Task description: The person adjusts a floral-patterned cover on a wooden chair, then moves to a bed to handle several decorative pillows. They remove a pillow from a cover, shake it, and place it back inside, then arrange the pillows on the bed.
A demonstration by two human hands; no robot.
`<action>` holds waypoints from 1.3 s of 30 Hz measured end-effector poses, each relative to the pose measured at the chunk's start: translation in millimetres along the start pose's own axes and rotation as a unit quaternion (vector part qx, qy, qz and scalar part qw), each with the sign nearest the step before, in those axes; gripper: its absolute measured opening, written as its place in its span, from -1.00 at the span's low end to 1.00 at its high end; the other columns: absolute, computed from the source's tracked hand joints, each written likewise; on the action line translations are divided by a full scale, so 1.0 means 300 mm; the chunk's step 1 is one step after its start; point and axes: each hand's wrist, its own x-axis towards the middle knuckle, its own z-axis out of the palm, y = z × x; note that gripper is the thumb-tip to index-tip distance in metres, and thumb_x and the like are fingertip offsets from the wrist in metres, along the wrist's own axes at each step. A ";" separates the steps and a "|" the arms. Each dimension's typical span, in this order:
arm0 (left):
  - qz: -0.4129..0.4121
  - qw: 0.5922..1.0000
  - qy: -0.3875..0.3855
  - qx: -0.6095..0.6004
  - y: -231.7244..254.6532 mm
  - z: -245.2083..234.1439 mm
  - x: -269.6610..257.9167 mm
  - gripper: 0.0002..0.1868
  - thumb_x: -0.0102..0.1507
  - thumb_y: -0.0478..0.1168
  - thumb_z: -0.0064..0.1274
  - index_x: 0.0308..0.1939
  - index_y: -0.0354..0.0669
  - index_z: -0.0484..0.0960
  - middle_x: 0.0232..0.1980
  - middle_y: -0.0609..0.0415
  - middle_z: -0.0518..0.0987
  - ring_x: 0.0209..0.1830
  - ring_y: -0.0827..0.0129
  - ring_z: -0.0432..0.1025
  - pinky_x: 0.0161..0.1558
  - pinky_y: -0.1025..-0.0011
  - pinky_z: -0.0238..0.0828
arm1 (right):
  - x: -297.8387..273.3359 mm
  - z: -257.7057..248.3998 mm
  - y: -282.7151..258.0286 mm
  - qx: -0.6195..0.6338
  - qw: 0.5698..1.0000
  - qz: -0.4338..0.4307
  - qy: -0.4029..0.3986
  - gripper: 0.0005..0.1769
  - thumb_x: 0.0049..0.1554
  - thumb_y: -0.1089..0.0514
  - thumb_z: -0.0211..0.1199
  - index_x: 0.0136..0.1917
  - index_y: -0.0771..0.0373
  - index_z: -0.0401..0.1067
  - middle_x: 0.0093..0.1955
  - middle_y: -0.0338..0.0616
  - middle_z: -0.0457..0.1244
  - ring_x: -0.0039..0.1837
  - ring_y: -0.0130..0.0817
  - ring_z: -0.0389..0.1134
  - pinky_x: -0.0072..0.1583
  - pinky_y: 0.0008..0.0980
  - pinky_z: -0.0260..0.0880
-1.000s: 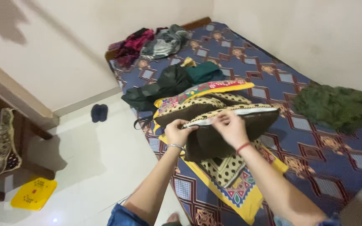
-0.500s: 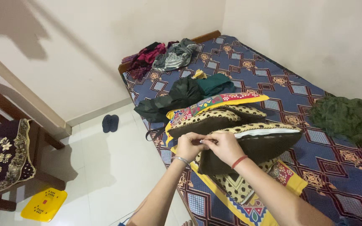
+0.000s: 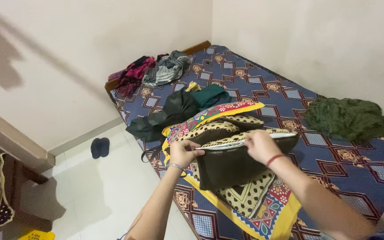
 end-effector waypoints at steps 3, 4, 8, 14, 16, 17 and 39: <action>-0.090 0.996 0.005 -0.011 -0.014 -0.027 0.008 -0.69 -0.08 -0.26 0.48 -0.29 -0.23 0.79 -0.44 0.11 0.67 -0.53 0.47 0.53 -0.40 0.47 0.52 | 0.051 -0.061 0.185 -0.012 0.996 0.089 -0.013 -0.84 0.02 0.33 0.22 -0.18 0.17 0.59 -0.24 -0.04 0.43 -0.21 -0.14 0.50 -0.08 -0.20 0.59; -0.097 0.995 0.020 0.015 -0.031 -0.057 0.010 -0.69 -0.07 -0.25 0.48 -0.28 -0.22 0.80 -0.42 0.12 0.69 -0.50 0.47 0.56 -0.36 0.49 0.54 | 0.047 -0.104 0.260 -0.045 0.996 0.077 0.018 -0.83 0.01 0.33 0.23 -0.18 0.18 0.60 -0.22 0.02 0.43 -0.18 -0.11 0.50 0.01 -0.18 0.54; -0.108 0.990 0.083 -0.037 -0.076 -0.049 0.030 -0.65 -0.11 -0.28 0.53 -0.28 -0.26 0.79 -0.34 0.06 0.73 -0.40 0.44 0.58 -0.29 0.48 0.56 | 0.040 -0.199 0.423 -0.031 0.990 0.057 0.128 -0.81 0.02 0.32 0.23 -0.12 0.23 0.62 -0.15 0.15 0.41 -0.06 0.04 0.47 0.08 -0.10 0.49; 0.244 0.925 0.165 0.239 0.085 0.007 0.036 -0.77 -0.09 -0.33 0.38 -0.37 -0.21 0.73 -0.28 -0.10 0.61 -0.19 0.00 0.52 -0.11 0.15 0.48 | 0.030 -0.173 0.380 -0.029 0.982 0.027 0.187 -0.89 0.08 0.23 0.33 -0.12 0.30 0.58 -0.12 0.16 0.39 -0.03 0.10 0.44 0.07 -0.04 0.45; 0.280 0.925 0.065 0.250 0.139 0.037 0.018 -0.85 0.00 -0.28 0.31 -0.36 -0.12 0.73 -0.25 -0.03 0.61 -0.16 0.05 0.52 -0.07 0.16 0.48 | 0.043 -0.157 0.357 -0.020 0.978 -0.002 0.208 -0.90 0.08 0.23 0.32 -0.14 0.31 0.56 -0.12 0.14 0.38 -0.04 0.08 0.44 0.07 -0.06 0.45; 0.298 0.920 0.014 0.255 0.153 0.058 0.012 -0.89 0.04 -0.25 0.27 -0.35 -0.07 0.72 -0.24 0.01 0.62 -0.14 0.08 0.53 -0.04 0.17 0.48 | 0.049 -0.147 0.345 -0.014 0.976 -0.017 0.218 -0.90 0.09 0.23 0.32 -0.15 0.32 0.54 -0.12 0.13 0.38 -0.04 0.07 0.44 0.08 -0.07 0.45; 0.132 0.827 -0.196 0.511 0.300 0.302 -0.045 0.50 -0.29 0.09 0.60 0.52 -0.27 -0.04 0.60 -0.16 -0.01 0.61 -0.07 -0.13 0.41 -0.33 -0.14 | -0.018 -0.013 -0.092 0.065 0.957 -0.283 -0.023 -0.71 0.11 0.31 0.14 0.12 0.30 0.47 0.08 0.04 0.33 0.16 -0.01 0.36 0.20 -0.14 0.39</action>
